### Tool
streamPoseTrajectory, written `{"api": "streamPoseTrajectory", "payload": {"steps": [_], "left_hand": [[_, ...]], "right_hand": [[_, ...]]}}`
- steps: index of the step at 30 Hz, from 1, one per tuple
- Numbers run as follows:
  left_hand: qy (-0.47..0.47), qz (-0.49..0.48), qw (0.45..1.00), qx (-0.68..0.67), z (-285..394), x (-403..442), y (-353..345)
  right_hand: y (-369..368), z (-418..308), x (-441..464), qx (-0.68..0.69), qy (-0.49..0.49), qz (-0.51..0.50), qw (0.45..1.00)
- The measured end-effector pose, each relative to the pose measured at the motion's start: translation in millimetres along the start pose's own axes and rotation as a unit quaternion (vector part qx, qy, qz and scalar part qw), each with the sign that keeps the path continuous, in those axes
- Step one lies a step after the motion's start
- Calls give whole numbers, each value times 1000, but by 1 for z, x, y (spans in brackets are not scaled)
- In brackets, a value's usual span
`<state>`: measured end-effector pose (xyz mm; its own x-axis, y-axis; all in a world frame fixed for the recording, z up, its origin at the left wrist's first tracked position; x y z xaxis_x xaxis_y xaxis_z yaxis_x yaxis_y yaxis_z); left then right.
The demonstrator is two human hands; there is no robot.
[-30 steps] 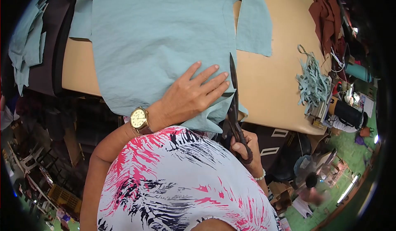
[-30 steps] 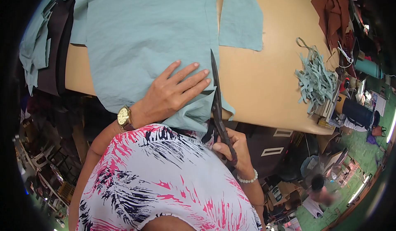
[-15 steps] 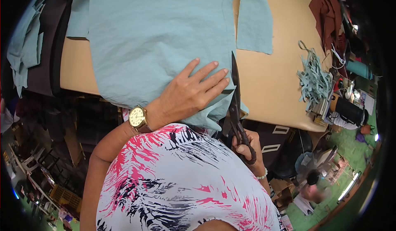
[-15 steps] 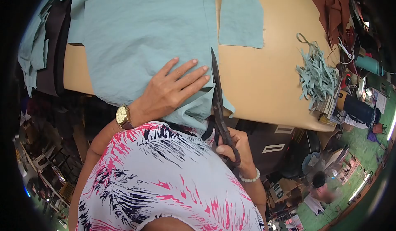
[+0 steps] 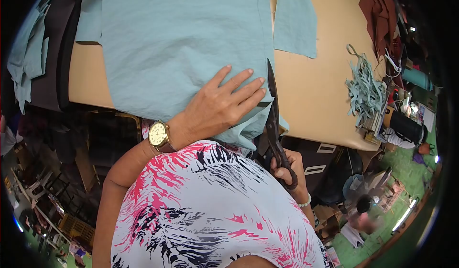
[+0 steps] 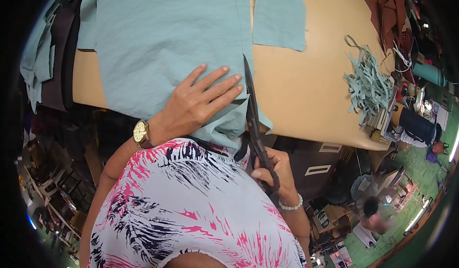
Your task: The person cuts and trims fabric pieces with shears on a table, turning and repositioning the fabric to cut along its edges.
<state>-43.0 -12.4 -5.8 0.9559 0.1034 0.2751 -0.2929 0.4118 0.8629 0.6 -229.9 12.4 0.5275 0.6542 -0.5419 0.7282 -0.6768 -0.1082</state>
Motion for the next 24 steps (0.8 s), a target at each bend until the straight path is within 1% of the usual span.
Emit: {"api": "streamPoseTrajectory", "payload": {"steps": [8, 17, 24], "left_hand": [[4, 1, 1000, -7, 0, 0, -1], [0, -5, 1000, -5, 1, 0, -1], [-5, -6, 1000, -3, 0, -1, -1]], "right_hand": [[-4, -3, 0, 3, -15, 6, 1000], [-5, 4, -4, 18, -4, 7, 1000], [-3, 6, -8, -8, -10, 14, 1000]]}}
Point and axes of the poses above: each hand's wrist, its own x-axis towards the middle knuckle, its own y-axis out of the back of the hand, z = x × y, the point moved 3 cm from there along x, towards the middle knuckle, and after that the axes turned 11 degrees about y, right-handed, at the moved point
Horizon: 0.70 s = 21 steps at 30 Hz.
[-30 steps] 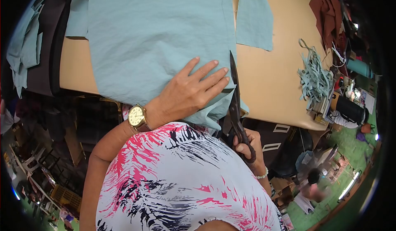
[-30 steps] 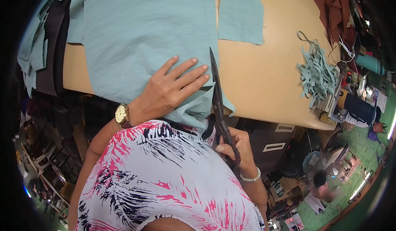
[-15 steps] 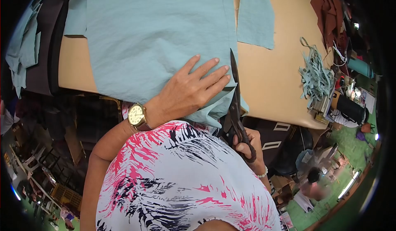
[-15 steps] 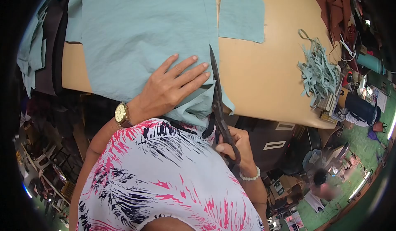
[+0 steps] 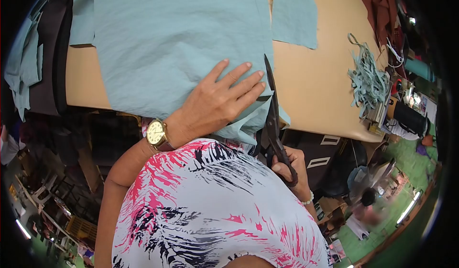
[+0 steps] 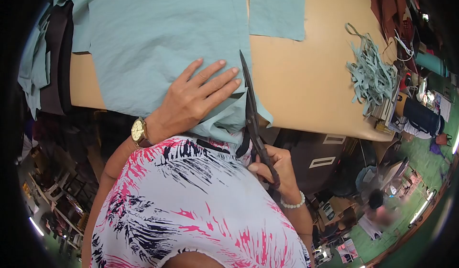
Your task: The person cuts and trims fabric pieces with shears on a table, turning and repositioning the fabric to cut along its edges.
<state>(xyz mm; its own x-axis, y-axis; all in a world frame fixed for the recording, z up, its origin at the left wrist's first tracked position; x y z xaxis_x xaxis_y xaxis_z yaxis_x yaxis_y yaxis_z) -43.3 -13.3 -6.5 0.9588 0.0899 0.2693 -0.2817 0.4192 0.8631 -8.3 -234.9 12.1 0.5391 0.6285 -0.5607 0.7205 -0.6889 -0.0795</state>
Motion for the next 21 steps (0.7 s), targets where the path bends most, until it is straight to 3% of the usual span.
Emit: {"api": "streamPoseTrajectory", "payload": {"steps": [5, 8, 21], "left_hand": [[0, -4, 1000, 7, 0, 2, 1], [-1, -2, 1000, 7, 0, 2, 3], [-2, -7, 1000, -8, 4, 2, 7]], "right_hand": [[-4, -1, 0, -2, -24, 5, 1000], [-4, 5, 3, 12, 31, -29, 999], [-17, -14, 20, 29, 39, -3, 999]]}}
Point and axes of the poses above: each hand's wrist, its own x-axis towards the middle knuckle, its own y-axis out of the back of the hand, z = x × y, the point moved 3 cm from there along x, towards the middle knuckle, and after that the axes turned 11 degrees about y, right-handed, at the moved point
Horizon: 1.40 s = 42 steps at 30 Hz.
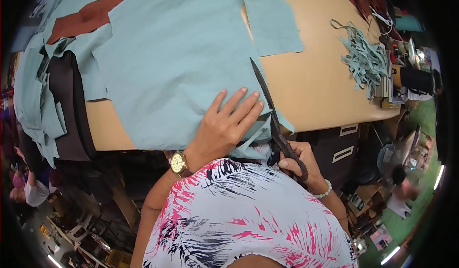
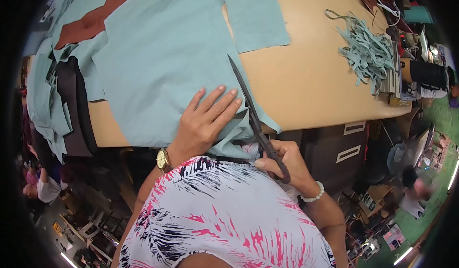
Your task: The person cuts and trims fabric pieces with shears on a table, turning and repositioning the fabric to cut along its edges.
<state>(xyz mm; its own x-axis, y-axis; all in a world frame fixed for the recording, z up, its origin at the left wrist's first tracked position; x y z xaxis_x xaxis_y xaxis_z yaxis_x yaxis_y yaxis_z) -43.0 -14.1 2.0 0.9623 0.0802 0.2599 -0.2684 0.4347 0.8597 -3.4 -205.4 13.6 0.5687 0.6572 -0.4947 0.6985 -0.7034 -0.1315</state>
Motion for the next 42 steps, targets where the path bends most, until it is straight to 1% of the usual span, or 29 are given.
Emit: {"api": "streamPoseTrajectory", "payload": {"steps": [3, 6, 9, 12, 18, 24, 30, 42], "left_hand": [[-6, 1, 1000, 3, -1, 0, -1], [-6, -4, 1000, -2, -1, 0, 0], [-2, -7, 1000, -4, 0, 0, 0], [-3, -9, 1000, -4, 1, 0, 2], [-7, -9, 1000, -4, 4, -3, 5], [-3, -9, 1000, -14, 4, -7, 7], [-3, -5, 1000, -18, 3, -9, 5], [-14, -26, 999, -39, 3, -17, 9]], "right_hand": [[-1, 0, -2, -3, -15, 16, 1000], [-1, -2, -3, -29, -50, 18, 998], [0, -2, -3, -38, -56, 20, 997], [0, -3, -1, -8, -24, 5, 1000], [-3, -12, 14, -16, -1, 3, 1000], [-6, -13, 15, -6, -6, 9, 1000], [-6, -9, 12, -37, -24, 17, 999], [-10, -21, 22, -26, 5, 15, 1000]]}}
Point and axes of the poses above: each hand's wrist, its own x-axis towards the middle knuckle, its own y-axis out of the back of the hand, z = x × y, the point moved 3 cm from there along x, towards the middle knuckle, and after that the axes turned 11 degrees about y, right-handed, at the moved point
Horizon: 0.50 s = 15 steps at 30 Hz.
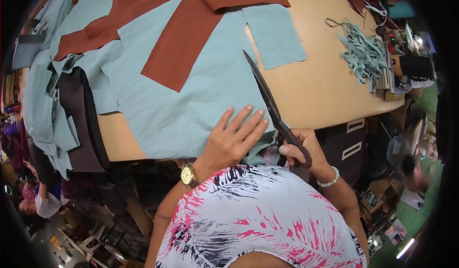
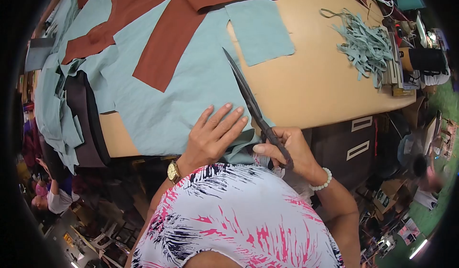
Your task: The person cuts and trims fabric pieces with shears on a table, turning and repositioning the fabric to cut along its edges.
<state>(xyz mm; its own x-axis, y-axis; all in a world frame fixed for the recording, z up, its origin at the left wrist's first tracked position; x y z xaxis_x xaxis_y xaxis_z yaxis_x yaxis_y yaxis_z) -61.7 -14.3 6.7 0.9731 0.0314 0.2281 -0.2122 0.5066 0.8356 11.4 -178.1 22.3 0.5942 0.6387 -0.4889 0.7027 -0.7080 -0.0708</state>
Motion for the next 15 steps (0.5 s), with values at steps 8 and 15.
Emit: {"api": "streamPoseTrajectory", "payload": {"steps": [8, 15], "left_hand": [[-6, -1, 1000, -18, -1, -4, 0], [-13, 1, 1000, -20, 0, -3, 0]], "right_hand": [[2, 5, -1, 8, 6, -16, 1000], [-1, 5, 0, 26, 16, -17, 999]]}}
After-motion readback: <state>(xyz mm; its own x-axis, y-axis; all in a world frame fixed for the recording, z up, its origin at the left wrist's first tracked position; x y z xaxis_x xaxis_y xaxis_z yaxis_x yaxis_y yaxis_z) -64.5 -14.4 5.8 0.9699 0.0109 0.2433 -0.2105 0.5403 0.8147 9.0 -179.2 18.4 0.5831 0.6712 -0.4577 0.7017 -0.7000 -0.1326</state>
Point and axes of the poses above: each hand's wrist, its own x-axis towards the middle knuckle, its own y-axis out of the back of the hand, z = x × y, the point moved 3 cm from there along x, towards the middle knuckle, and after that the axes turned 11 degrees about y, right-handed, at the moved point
